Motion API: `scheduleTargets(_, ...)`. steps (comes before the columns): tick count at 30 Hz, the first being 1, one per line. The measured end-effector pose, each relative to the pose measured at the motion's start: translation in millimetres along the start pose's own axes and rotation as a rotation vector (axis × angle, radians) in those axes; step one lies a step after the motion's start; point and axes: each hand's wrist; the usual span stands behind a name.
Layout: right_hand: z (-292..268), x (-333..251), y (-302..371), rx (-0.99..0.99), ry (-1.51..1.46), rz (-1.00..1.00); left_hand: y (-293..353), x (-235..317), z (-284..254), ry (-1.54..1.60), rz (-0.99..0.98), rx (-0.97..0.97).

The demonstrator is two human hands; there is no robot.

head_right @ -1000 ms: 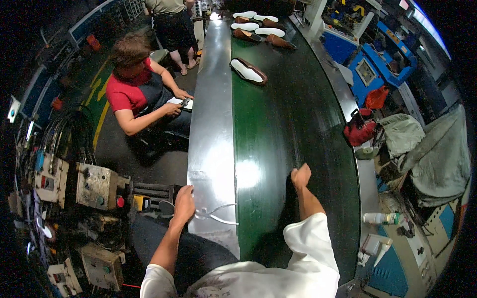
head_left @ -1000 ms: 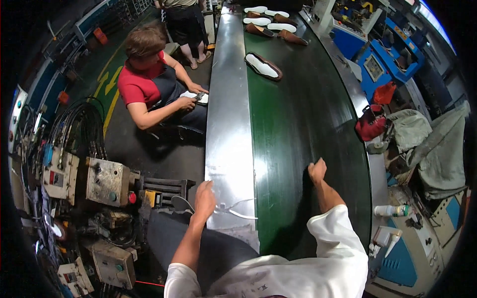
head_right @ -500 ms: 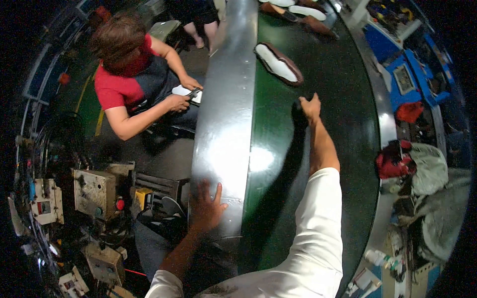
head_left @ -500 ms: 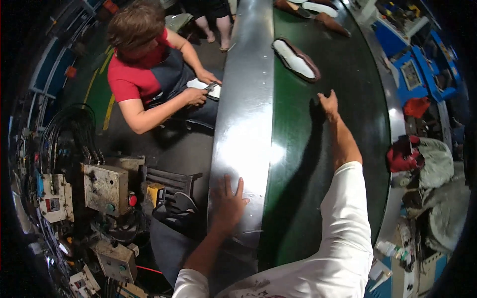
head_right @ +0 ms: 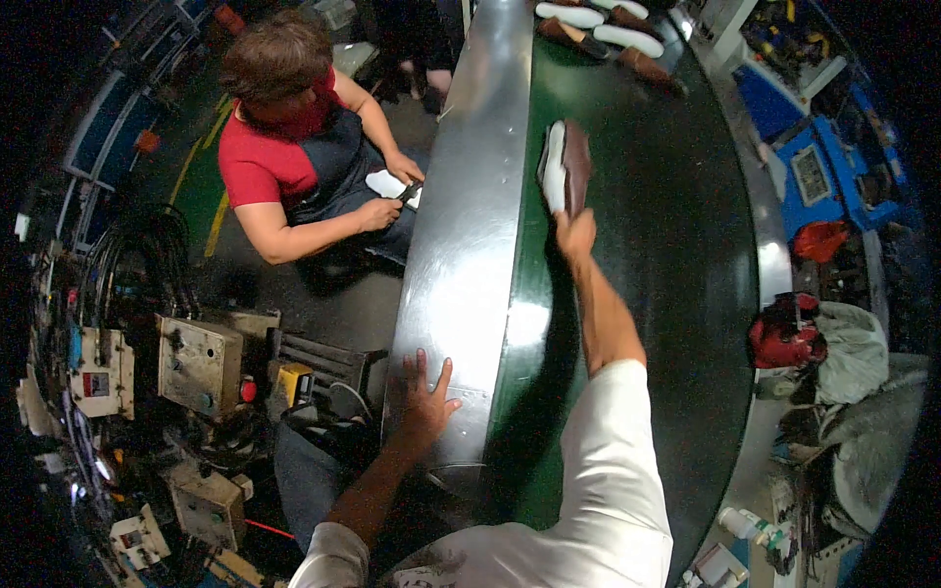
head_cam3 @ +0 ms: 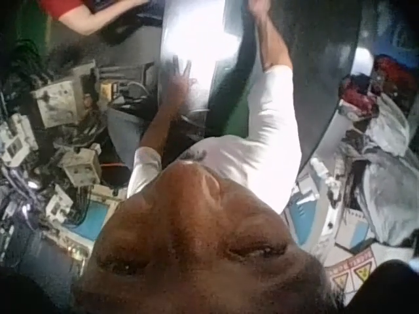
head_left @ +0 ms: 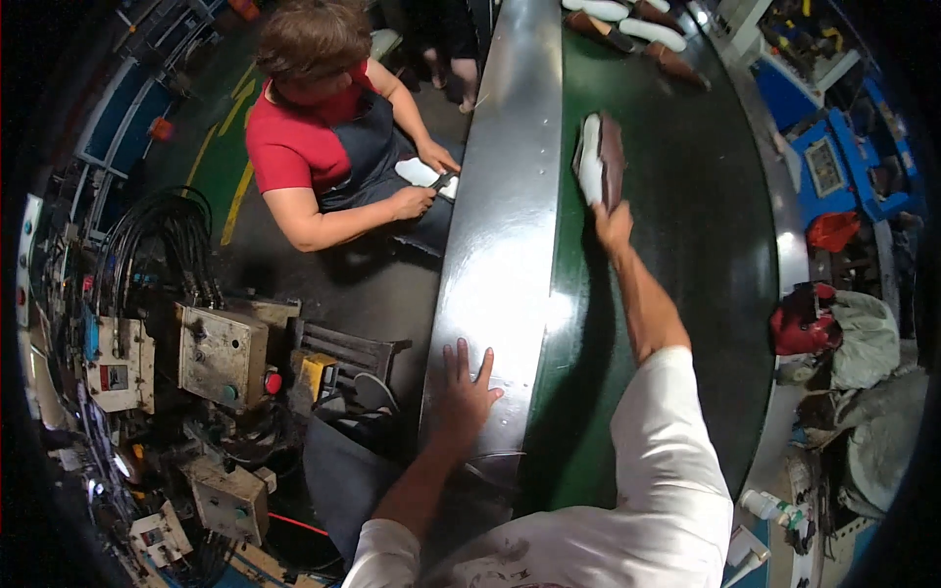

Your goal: Assembling shoe components and operating a lasting machine on a production line.

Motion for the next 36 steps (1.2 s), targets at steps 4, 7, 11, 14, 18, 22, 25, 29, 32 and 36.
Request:
scheduleTargets(4, -72, 35, 177, -0.054, 0.033, -0.076, 1, -5, -35, 0.046, -0.095, -0.311)
scheduleTargets(7, -137, 40, 337, -0.223, 0.169, -0.002, 14, -40, -35, 0.173, -0.117, -0.442)
scheduleTargets(11, -202, 24, 460, -0.258, 0.233, 0.23, 73, -17, -41, 0.214, -0.037, -0.087)
scheduleTargets(14, -210, 8, 501, -0.244, 0.243, 0.394, 113, 1, -35, 0.616, 0.067, -0.004)
scheduleTargets(18, -189, 3, 516, -0.167, -0.269, 0.419, 155, 9, -9, 0.918, -0.005, -0.143)
scheduleTargets(22, -179, -111, 526, -0.416, -0.759, 0.219, 172, 19, -50, 1.481, -0.14, -0.125)
scheduleTargets(25, -168, -223, 553, -0.588, -0.917, 0.089, 192, -5, -91, 1.263, -0.1, 0.442)
scheduleTargets(29, -149, -315, 595, -0.702, -0.733, -0.058, 267, -69, -166, 1.282, -0.341, 0.745)
scheduleTargets(32, -128, -336, 626, -0.875, -0.776, 0.03, 329, -102, -163, 1.434, -0.41, 0.9)
scheduleTargets(36, -142, -345, 670, -1.078, -0.515, -0.286, 403, -123, -147, 1.492, -0.249, 0.963)
Point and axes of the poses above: each hand's wrist, its own y-axis away from the middle knuckle, its own z-axis out of the palm, x = y × z, and after that the axes turned 1 degree about -x, right-handed
